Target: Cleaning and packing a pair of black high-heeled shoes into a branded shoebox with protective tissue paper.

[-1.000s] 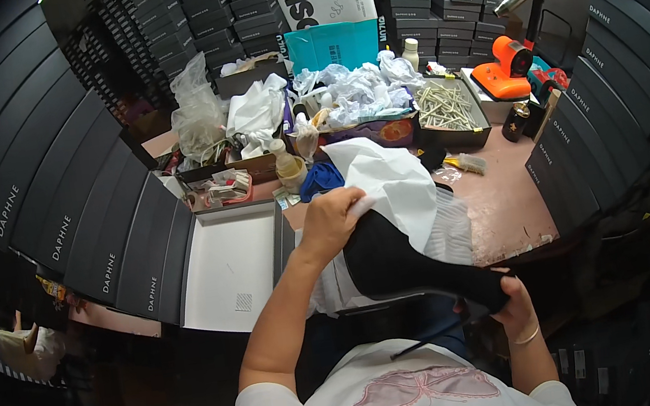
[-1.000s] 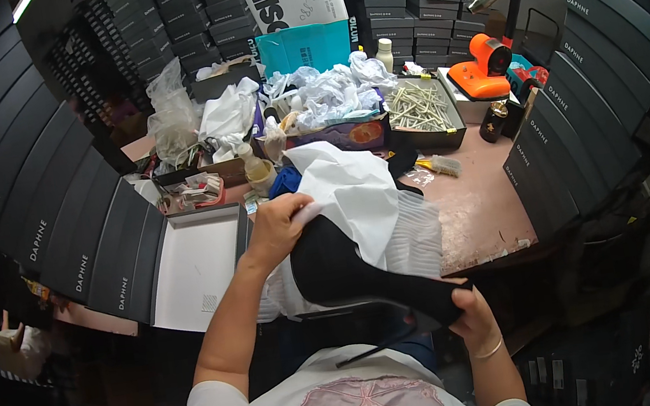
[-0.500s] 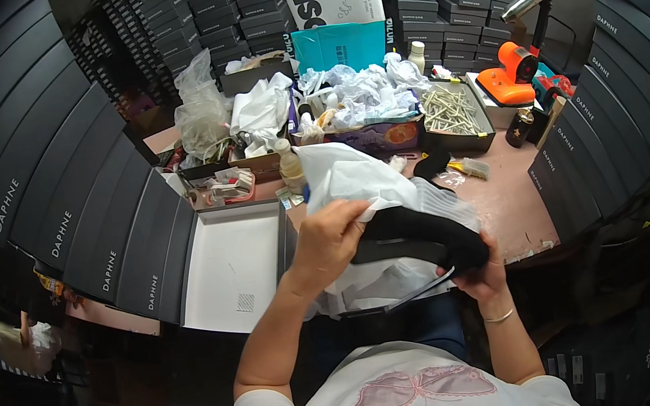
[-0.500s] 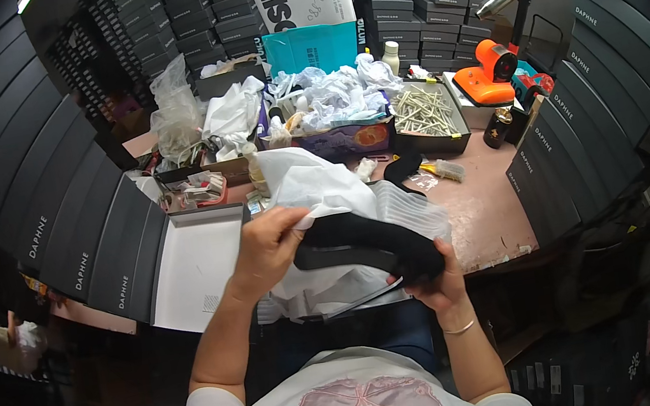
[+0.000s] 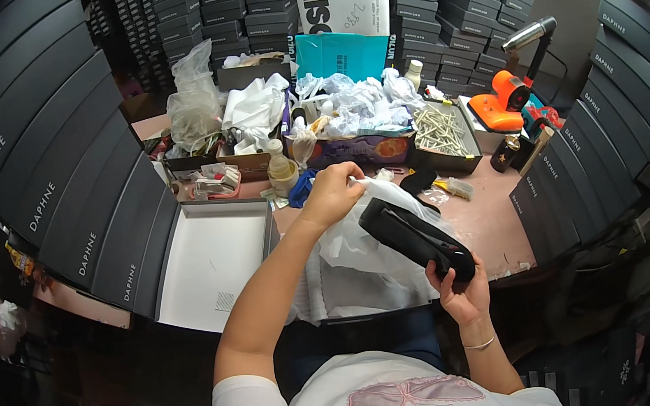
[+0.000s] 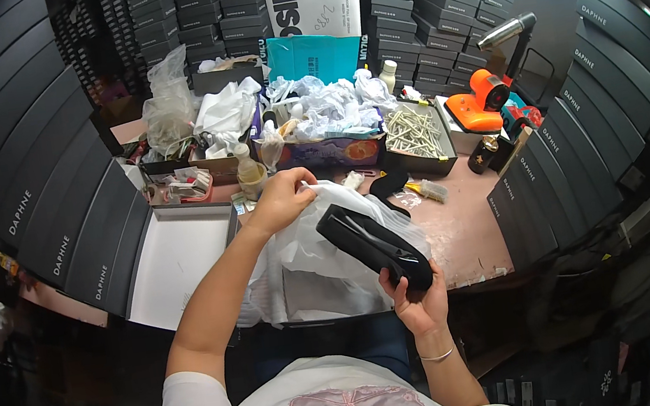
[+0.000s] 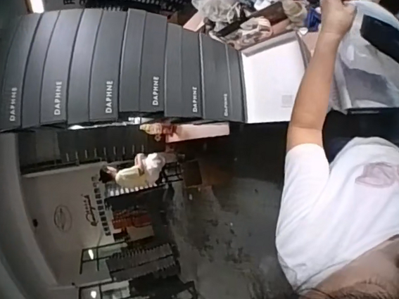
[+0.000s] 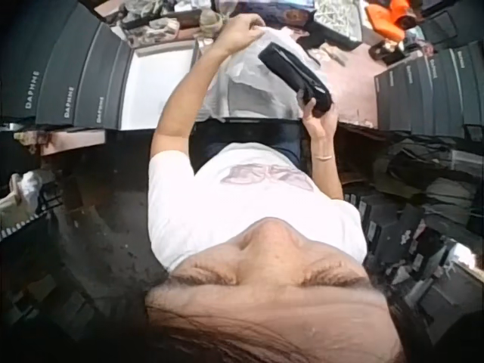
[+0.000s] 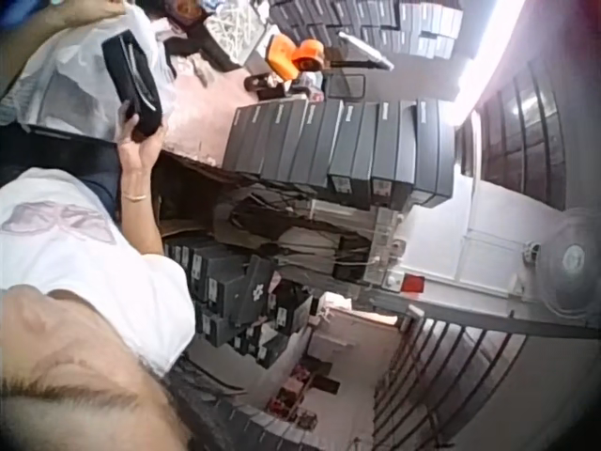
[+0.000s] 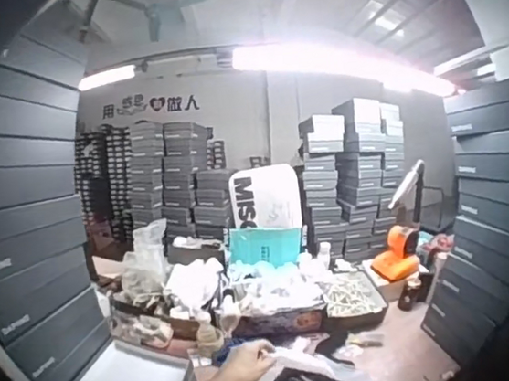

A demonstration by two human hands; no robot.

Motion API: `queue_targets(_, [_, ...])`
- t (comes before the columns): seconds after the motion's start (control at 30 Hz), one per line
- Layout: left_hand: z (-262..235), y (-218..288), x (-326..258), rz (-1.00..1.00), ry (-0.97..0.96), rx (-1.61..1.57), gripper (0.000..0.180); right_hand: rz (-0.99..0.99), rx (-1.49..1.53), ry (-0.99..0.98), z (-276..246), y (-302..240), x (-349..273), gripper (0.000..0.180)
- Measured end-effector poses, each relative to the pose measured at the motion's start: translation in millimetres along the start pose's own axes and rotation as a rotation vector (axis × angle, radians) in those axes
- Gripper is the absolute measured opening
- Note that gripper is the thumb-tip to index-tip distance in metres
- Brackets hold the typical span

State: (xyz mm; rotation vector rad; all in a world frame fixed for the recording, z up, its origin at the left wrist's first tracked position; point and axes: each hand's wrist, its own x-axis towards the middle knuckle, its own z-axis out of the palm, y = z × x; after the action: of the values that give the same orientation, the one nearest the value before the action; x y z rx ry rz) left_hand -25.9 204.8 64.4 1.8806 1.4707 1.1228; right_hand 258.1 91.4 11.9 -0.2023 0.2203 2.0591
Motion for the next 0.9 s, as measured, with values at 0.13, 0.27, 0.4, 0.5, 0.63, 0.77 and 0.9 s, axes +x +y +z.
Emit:
queue_targets(0.13, [-2, 2, 9, 0.001, -0.027, -0.001, 0.018, -0.006, -0.024, -0.001, 12, 4, 2, 0.039])
queue_targets(0.27, [-9, 34, -3, 0.005, -0.036, -0.046, 0.017, -0.008, -0.019, -0.024, 12, 7, 3, 0.047])
queue_targets(0.4, [29, 80, -38, 0.361, 0.085, 0.173, 0.013, -0.069, -0.023, -0.085, 21, 33, 4, 0.042])
queue_targets(0.5, [82, 123, -82, 0.588, -0.186, 0.283, 0.012, -0.358, -0.504, -0.073, 11, 51, 17, 0.040])
queue_targets(0.63, [96, 125, -118, 0.685, -0.093, -0.083, 0.018, -0.513, -1.023, -0.111, -2, 25, 25, 0.039])
queue_targets(0.77, [127, 142, -140, 0.658, -0.117, -0.443, 0.022, -0.640, -1.133, -0.062, -19, -3, 11, 0.038])
queue_targets(0.9, [149, 131, -151, 0.643, -0.391, -0.354, 0.019, -0.839, -1.355, 0.028, -36, -16, 1, 0.038])
